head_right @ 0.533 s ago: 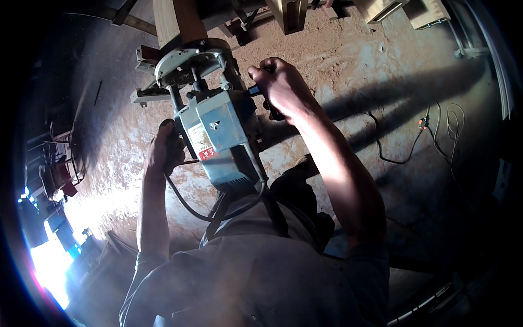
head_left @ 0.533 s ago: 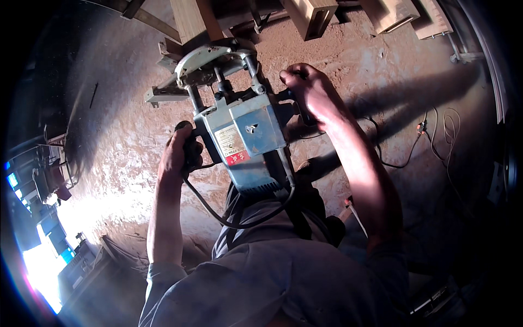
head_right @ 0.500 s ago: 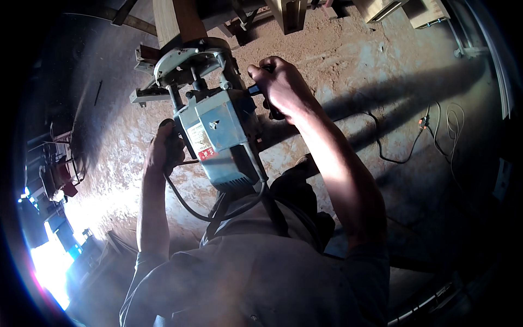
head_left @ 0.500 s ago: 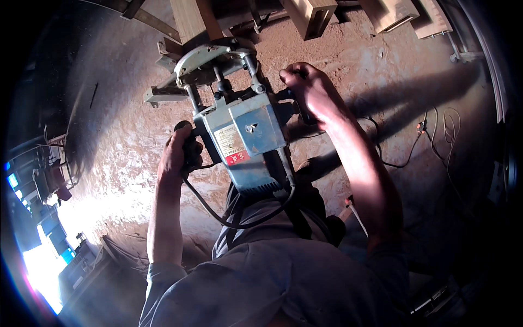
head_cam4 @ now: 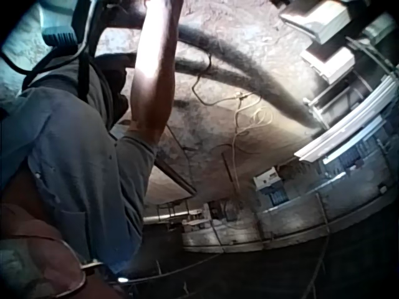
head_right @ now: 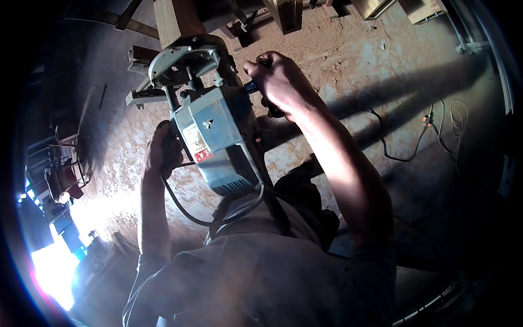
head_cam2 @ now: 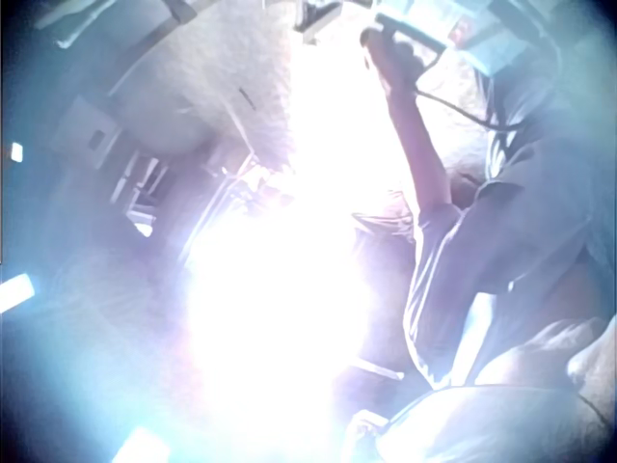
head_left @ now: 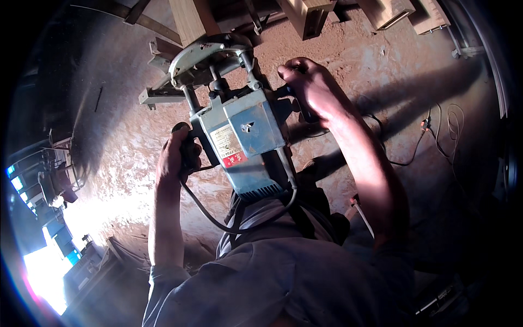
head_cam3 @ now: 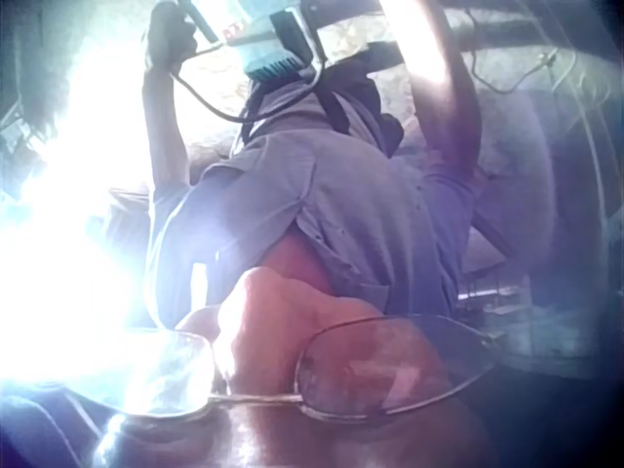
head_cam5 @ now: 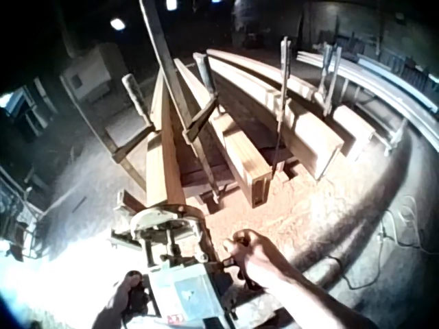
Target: The person attaches metal plates to wooden beams using a hammer, then uses a power router on the wood, and uses a chisel with a hammer to clear a cutout area.
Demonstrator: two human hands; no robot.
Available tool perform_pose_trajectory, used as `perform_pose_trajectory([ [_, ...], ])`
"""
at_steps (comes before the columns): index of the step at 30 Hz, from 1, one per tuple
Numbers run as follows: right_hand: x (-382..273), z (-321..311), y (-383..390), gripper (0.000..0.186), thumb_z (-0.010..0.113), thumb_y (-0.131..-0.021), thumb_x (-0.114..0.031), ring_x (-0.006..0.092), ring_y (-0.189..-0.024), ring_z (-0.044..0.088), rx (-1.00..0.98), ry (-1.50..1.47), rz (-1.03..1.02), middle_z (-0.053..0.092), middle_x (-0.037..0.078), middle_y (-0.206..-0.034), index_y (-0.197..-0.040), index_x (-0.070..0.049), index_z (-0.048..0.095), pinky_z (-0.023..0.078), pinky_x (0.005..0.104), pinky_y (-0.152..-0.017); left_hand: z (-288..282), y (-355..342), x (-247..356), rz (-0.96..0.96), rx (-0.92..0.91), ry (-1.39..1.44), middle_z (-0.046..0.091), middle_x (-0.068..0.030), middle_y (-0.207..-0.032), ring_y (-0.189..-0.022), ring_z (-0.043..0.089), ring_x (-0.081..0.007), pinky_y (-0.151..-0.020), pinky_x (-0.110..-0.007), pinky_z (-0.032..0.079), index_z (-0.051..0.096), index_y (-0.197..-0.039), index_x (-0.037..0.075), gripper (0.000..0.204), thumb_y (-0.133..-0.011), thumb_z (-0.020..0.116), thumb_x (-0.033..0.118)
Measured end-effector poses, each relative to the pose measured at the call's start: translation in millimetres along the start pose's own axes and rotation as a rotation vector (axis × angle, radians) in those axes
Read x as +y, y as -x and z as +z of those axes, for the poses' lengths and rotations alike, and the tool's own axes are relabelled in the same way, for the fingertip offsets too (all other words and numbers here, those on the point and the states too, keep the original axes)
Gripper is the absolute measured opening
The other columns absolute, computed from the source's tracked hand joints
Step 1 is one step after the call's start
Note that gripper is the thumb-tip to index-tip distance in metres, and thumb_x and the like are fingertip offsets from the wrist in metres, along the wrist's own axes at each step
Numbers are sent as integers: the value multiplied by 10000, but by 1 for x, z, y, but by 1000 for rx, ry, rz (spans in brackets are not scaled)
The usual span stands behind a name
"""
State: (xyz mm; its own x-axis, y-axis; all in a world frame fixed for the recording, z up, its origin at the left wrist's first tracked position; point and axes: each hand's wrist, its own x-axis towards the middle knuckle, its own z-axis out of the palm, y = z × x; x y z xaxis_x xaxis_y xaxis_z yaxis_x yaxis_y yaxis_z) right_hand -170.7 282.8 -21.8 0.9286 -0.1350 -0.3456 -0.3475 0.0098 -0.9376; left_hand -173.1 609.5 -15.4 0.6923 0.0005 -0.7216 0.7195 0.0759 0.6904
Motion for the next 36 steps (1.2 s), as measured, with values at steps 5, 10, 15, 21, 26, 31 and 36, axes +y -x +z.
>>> perform_pose_trajectory([
  [5, -4, 0, 0, 393, 645, -910, -333, 190, -822, 595, 6, 8, -38, 653, 127, -905, -1065, 28, 625, 489, 331, -734, 5, 4, 3, 37, 76, -56, 573, -36, -651, -430, 509, -140, -335, -262, 396, 578, -955, 106, 308, -962, 532, 410],
  [10, -7, 2, -2, 373, 645, -912, -322, 180, -812, 584, -1, -4, -46, 646, 121, -886, -1042, 27, 625, 483, 328, -727, 5, 5, 6, 33, 75, -56, 576, -31, -652, -428, 513, -139, -330, -260, 393, 576, -942, 114, 307, -956, 541, 419],
  [15, -8, 4, -4, 360, 641, -917, -320, 167, -805, 559, -17, -62, -49, 633, 106, -871, -1022, 24, 622, 471, 329, -716, 3, 2, 9, 13, 95, -49, 571, -18, -649, -450, 524, -132, -350, -260, 407, 577, -933, 125, 307, -948, 551, 431],
  [21, -8, 5, -7, 371, 641, -915, -327, 175, -815, 569, -9, -18, -66, 631, 108, -872, -1026, 27, 618, 475, 331, -724, -2, 0, 12, 17, 70, -45, 566, -7, -652, -475, 538, -125, -374, -258, 423, 584, -939, 134, 303, -940, 562, 436],
  [26, -8, 6, -11, 388, 635, -916, -326, 197, -841, 596, -15, 4, -68, 645, 132, -899, -1057, 35, 617, 491, 340, -750, -6, -2, 15, 19, 61, -69, 597, -24, -685, -505, 570, -123, -376, -258, 442, 590, -962, 125, 319, -939, 563, 442],
  [31, -11, 8, -13, 390, 625, -921, -339, 206, -853, 607, 2, 48, -64, 649, 140, -905, -1059, 26, 617, 500, 343, -763, -7, -2, 18, 17, 76, -50, 609, -32, -699, -518, 584, -126, -384, -257, 462, 594, -967, 123, 315, -938, 567, 436],
  [36, -15, 9, -15, 391, 641, -914, -368, 146, -892, 562, -27, 53, 10, 618, 66, -936, -1099, -25, 615, 470, 300, -783, -7, -4, 19, 26, 95, -39, 596, -21, -689, -497, 562, -120, -377, -253, 451, 593, -970, 127, 295, -943, 569, 420],
])
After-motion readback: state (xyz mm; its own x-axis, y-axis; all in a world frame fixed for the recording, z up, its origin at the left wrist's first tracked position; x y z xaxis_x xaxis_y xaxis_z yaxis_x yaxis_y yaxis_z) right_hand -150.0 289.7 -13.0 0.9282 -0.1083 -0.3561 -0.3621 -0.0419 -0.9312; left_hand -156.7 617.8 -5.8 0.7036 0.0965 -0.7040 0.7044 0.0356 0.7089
